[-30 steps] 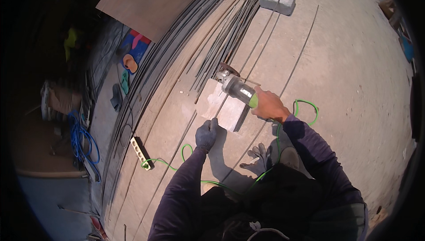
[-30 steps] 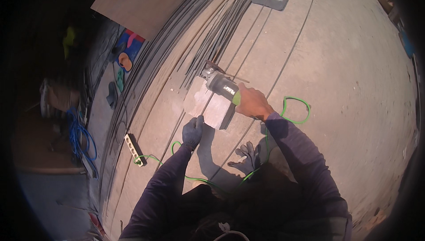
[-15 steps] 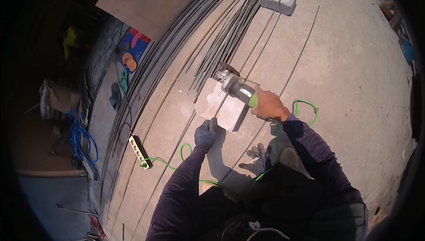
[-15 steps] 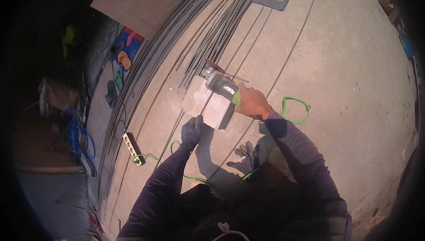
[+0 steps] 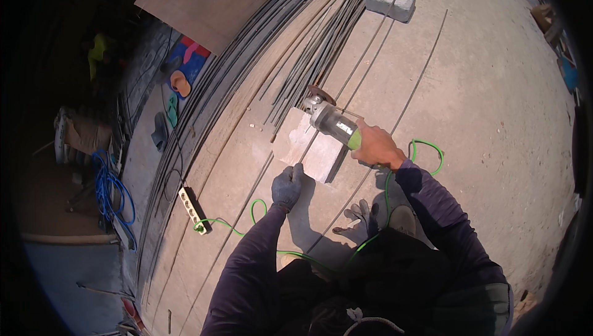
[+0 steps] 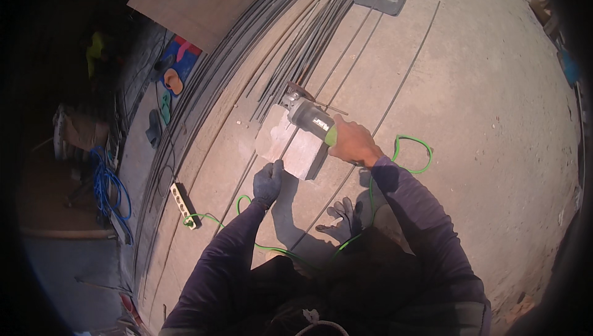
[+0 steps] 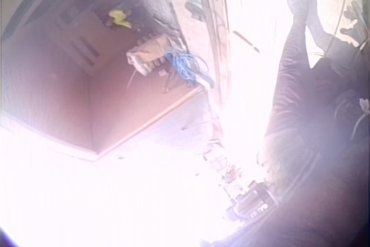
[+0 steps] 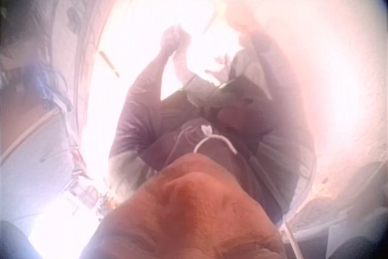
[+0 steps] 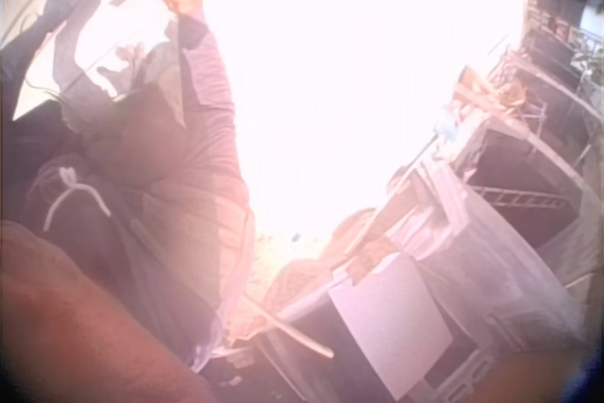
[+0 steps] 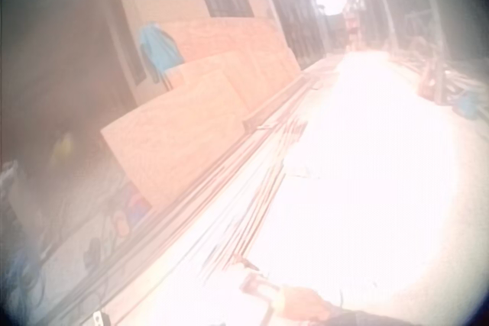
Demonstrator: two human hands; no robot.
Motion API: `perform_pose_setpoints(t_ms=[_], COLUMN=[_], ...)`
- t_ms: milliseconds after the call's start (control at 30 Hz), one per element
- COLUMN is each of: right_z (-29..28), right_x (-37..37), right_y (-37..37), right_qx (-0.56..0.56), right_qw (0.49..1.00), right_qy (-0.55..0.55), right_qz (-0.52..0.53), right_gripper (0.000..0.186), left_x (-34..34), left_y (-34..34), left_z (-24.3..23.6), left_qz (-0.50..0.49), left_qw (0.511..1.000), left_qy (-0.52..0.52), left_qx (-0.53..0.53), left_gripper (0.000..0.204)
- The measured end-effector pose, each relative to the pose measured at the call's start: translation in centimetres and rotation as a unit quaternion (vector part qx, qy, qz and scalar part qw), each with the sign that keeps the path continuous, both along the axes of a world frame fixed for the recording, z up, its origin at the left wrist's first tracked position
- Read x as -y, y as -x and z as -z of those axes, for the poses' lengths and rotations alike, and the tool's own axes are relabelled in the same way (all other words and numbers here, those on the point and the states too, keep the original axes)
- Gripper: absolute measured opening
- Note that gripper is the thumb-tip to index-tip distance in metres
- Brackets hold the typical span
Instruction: The person sits on the floor and uses an angle grinder to cut long metal rods to a specific length. They measure the rods against a reference piece, mark them with a white marker, and then cut them using the grinder.
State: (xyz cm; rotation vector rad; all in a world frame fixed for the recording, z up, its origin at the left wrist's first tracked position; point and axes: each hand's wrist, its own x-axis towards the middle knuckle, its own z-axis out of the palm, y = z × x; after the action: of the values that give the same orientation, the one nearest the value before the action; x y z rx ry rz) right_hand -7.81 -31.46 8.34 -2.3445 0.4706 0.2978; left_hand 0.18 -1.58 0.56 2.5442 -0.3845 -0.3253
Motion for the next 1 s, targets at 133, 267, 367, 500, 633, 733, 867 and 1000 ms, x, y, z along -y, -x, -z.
perform_pose_setpoints(t_ms=[133,267,367,500,633,733,867,1000], right_z=[0.2,0.0,-0.2,-0.3,-0.2,0.1,0.2,0.6], right_x=[0.0,-0.1,-0.1,-0.1,0.0,0.1,-0.1,-0.3], right_y=[-0.1,-0.2,-0.1,-0.2,-0.2,-0.1,0.6,1.0], right_qx=[0.000,-0.005,-0.007,-0.017,-0.022,-0.018,-0.007,0.033], right_qw=[1.000,1.000,1.000,1.000,1.000,1.000,0.999,0.995], right_qy=[-0.002,-0.005,-0.005,-0.007,-0.011,-0.020,-0.042,-0.081], right_qz=[-0.001,0.002,0.004,0.003,0.003,0.008,0.028,0.049], right_gripper=[0.080,0.079,0.079,0.080,0.083,0.084,0.074,0.075], left_x=[0.0,0.0,0.0,-0.1,-0.2,-0.2,-0.2,-0.4], left_y=[0.0,0.1,-0.1,-0.1,-0.1,-0.1,-0.1,0.0], left_z=[0.1,-0.3,-0.2,-0.2,0.1,0.4,0.1,0.3], left_qz=[0.000,-0.008,-0.004,0.001,0.004,0.006,-0.004,0.001], left_qw=[1.000,1.000,1.000,0.999,1.000,1.000,1.000,1.000], left_qy=[0.007,0.007,0.001,-0.005,0.007,0.018,0.021,0.016], left_qx=[0.002,-0.019,-0.031,-0.032,-0.014,0.006,-0.022,-0.005], left_gripper=[0.050,0.050,0.051,0.050,0.050,0.050,0.049,0.049])
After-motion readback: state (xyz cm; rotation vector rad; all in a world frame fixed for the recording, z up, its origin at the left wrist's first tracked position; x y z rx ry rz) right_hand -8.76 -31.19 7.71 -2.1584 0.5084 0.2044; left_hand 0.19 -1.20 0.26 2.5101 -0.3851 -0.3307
